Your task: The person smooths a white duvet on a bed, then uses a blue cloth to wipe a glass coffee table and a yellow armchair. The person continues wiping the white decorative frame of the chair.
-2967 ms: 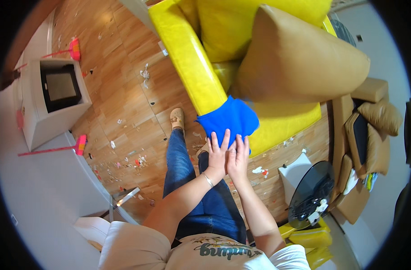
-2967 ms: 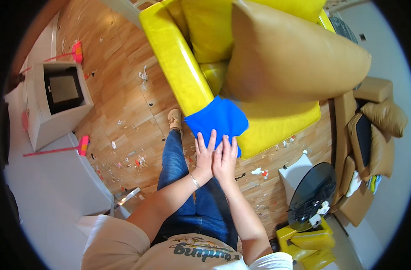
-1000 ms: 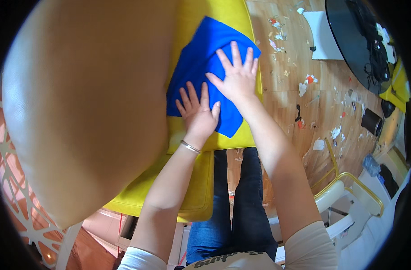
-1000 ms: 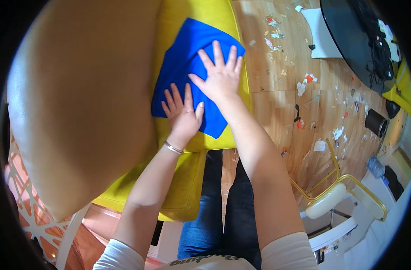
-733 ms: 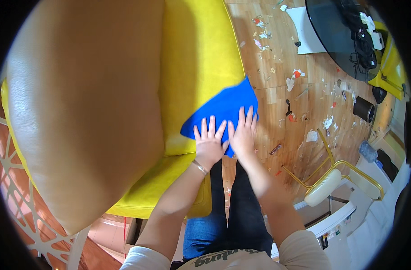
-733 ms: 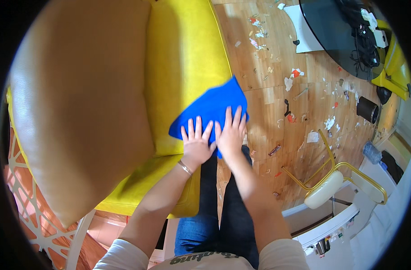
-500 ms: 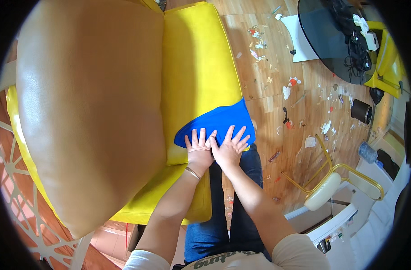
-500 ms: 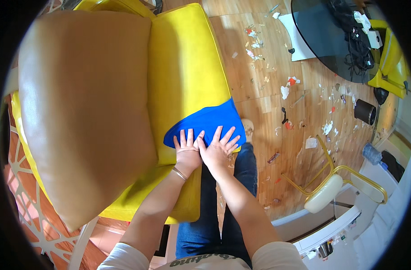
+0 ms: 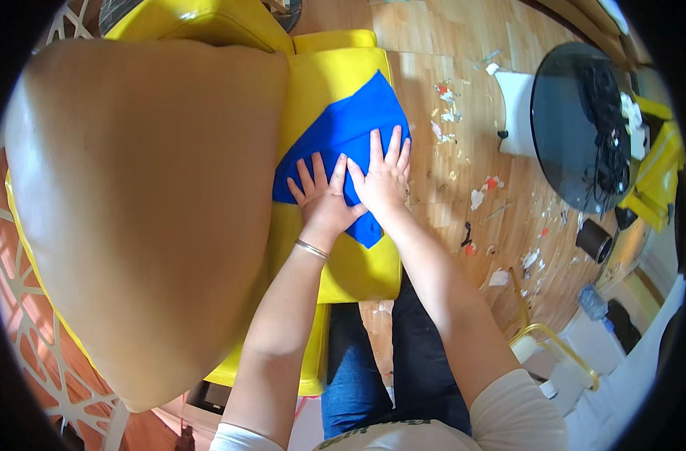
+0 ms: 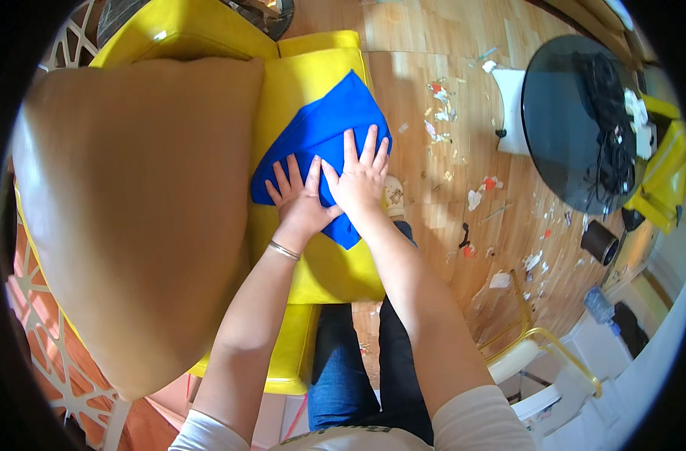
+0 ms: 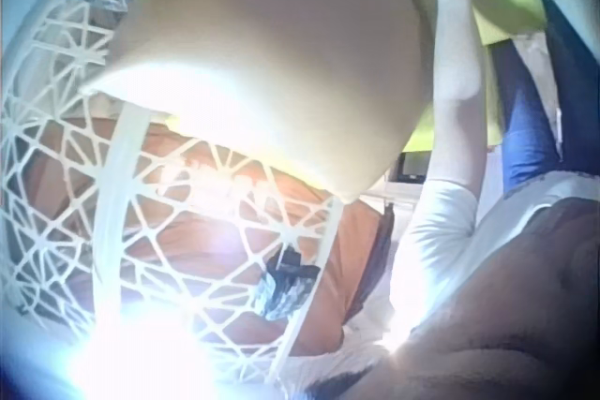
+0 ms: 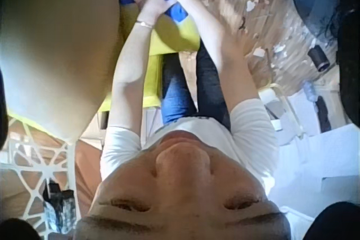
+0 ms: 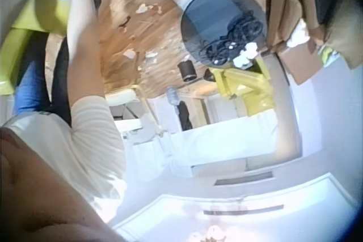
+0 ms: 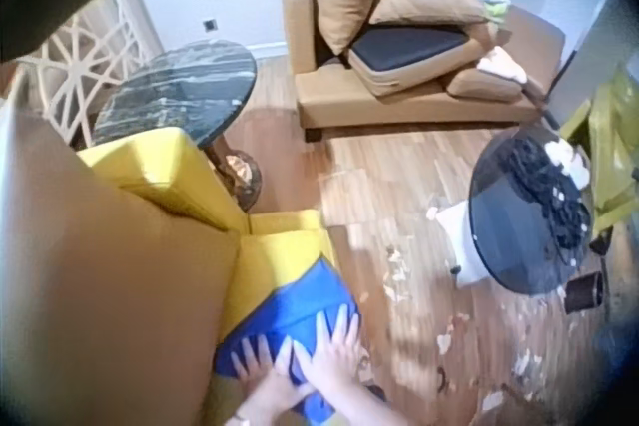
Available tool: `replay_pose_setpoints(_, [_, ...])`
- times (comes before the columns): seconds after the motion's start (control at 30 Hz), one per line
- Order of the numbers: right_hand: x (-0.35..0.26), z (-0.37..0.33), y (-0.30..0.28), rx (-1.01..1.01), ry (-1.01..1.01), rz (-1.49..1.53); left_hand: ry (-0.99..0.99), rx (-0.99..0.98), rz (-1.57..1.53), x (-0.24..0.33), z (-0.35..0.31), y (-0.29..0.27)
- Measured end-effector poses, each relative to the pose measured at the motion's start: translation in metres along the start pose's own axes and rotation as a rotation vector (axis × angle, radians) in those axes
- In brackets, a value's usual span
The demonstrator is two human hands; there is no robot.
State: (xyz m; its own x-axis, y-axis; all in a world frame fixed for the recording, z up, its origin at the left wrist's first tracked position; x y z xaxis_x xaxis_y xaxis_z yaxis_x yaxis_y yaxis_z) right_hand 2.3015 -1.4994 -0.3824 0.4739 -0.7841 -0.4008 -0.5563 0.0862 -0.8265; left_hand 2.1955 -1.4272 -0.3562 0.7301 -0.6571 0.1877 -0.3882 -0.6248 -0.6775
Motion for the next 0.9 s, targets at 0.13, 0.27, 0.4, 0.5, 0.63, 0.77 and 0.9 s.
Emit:
replay_pose_setpoints(0.13, [0.001,0.059,-0.02,-0.024,-0.109,0.051,-0.061,0.03,-0.025,0.022,0.039,-0.033])
replay_pose_setpoints(0.27, [-0.003,0.118,-0.046,-0.079,-0.173,0.013,-0.105,0.105,-0.087,0.044,0.077,-0.066])
replay_pose_setpoints(0.4, [-0.015,0.174,-0.066,-0.086,-0.256,-0.042,-0.091,0.214,-0.109,0.061,0.113,-0.101])
replay_pose_setpoints(0.5, [-0.021,0.209,-0.066,-0.272,-0.189,0.14,-0.098,0.305,-0.097,0.066,0.128,-0.114])
replay_pose_setpoints(0.63, [-0.001,0.197,-0.053,-0.119,-0.224,0.281,-0.068,0.341,-0.053,0.075,0.118,-0.104])
replay_pose_setpoints(0.77, [0.015,0.14,-0.038,-0.086,-0.196,0.473,-0.011,0.386,0.011,0.079,0.086,-0.069])
replay_pose_setpoints(0.9, [0.053,0.063,-0.007,-0.086,-0.069,0.653,0.085,0.324,0.006,0.087,0.038,-0.016])
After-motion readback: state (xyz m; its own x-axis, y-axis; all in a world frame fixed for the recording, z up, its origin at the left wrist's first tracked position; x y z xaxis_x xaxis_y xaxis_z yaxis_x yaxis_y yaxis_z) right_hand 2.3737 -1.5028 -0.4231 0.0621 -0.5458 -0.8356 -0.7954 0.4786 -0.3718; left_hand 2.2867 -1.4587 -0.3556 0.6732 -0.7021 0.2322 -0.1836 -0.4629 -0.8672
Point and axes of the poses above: each hand's wrist, its own z-axis towards the middle knuckle, its own y-axis out of the palm, x = y × z, the point moved 5 cm from there along z, towards the middle knuckle, and after that the axes turned 11 degrees about -x, right-handed, at the moved point
